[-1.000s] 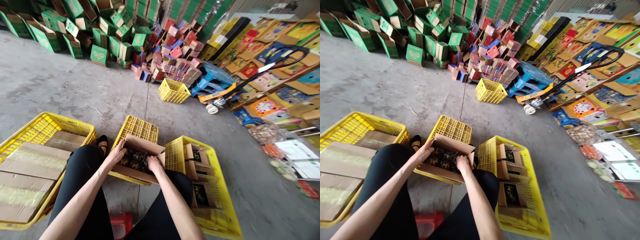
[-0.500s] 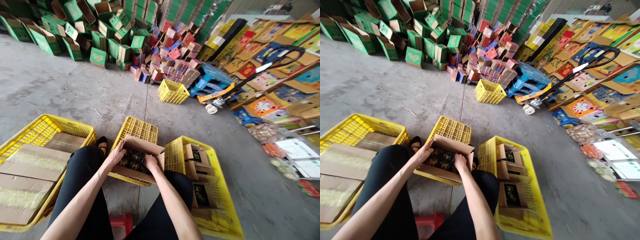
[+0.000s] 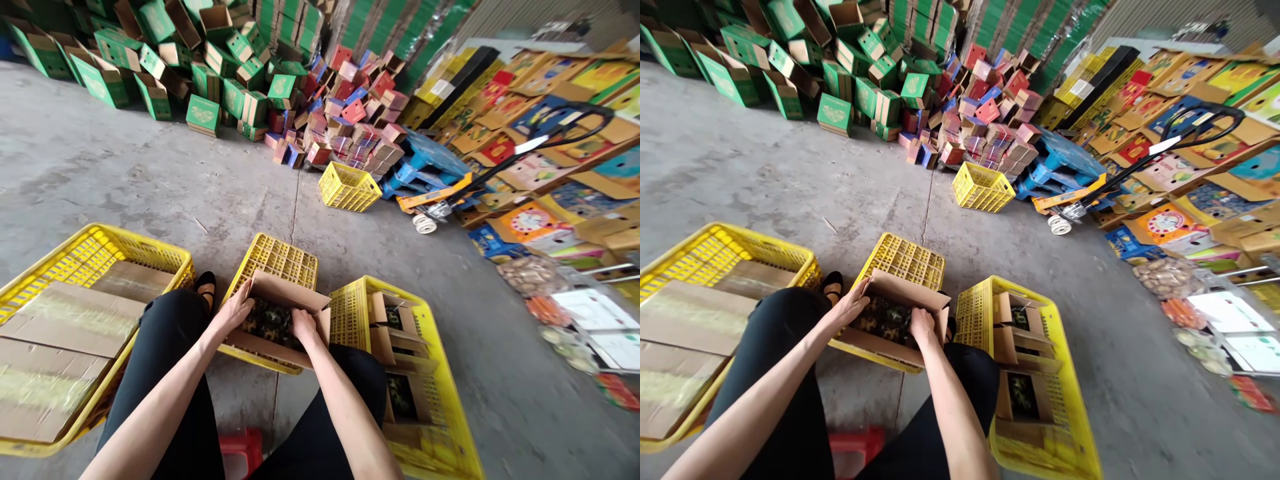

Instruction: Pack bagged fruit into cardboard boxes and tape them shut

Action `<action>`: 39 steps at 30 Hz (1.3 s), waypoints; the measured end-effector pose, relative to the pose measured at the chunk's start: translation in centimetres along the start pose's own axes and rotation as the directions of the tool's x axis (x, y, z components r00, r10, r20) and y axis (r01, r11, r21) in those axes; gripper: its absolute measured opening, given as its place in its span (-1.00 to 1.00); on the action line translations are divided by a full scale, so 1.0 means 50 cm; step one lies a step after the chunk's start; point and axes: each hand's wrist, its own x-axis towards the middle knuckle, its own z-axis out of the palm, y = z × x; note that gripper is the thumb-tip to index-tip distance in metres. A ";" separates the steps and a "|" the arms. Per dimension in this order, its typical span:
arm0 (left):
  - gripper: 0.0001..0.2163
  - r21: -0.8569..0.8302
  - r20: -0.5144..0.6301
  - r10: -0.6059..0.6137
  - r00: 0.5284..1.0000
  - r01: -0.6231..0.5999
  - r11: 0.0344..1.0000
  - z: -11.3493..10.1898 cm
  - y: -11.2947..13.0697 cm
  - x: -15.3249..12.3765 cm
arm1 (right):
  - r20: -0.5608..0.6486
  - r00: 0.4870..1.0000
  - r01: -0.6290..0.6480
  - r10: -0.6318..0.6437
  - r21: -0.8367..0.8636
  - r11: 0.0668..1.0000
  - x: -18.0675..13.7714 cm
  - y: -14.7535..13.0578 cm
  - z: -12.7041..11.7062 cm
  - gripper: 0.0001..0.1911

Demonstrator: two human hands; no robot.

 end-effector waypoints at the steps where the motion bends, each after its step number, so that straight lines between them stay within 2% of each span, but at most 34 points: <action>1: -0.30 -0.007 -0.002 0.008 1.000 -0.008 1.000 0.000 0.000 0.000 | -0.014 1.000 -0.014 0.014 -0.007 1.000 -0.001 0.000 0.000 -0.58; 6: -0.35 -0.007 0.008 -0.012 1.000 0.012 1.000 0.001 0.004 0.000 | -0.032 0.998 -0.046 0.046 -0.005 0.999 -0.015 0.013 0.002 -0.61; 12: -0.33 0.031 0.015 -0.017 1.000 0.016 0.999 0.001 0.008 -0.001 | -0.010 0.999 0.035 -0.034 0.077 0.996 0.004 0.016 -0.002 -0.38; 14: -0.31 0.024 0.013 -0.007 1.000 0.007 1.000 0.001 0.008 -0.002 | -0.005 0.999 0.045 -0.045 0.096 0.994 0.013 0.017 -0.005 -0.43; 18: -0.30 0.017 0.011 -0.013 1.000 0.012 1.000 -0.001 0.005 -0.001 | -0.026 1.000 0.015 -0.013 0.097 0.995 0.011 0.022 -0.006 -0.67; 22: -0.32 0.017 0.004 -0.023 1.000 0.023 1.000 0.000 0.002 0.001 | -0.028 0.999 -0.028 0.031 0.090 0.996 -0.001 0.028 0.000 -0.62; 27: -0.30 0.017 -0.001 -0.024 1.000 0.024 1.000 0.002 -0.001 0.002 | -0.004 1.000 -0.005 0.006 0.124 0.992 0.006 0.018 0.004 -0.42; 33: -0.31 0.019 -0.003 -0.015 1.000 0.016 1.000 0.002 0.002 0.001 | -0.066 0.995 -0.066 0.072 0.095 0.993 0.004 0.008 0.006 -0.66; 39: -0.29 0.008 -0.010 -0.021 1.000 0.021 1.000 0.002 0.003 0.002 | -0.119 0.989 -0.084 0.086 0.021 0.996 -0.026 0.021 -0.008 -0.62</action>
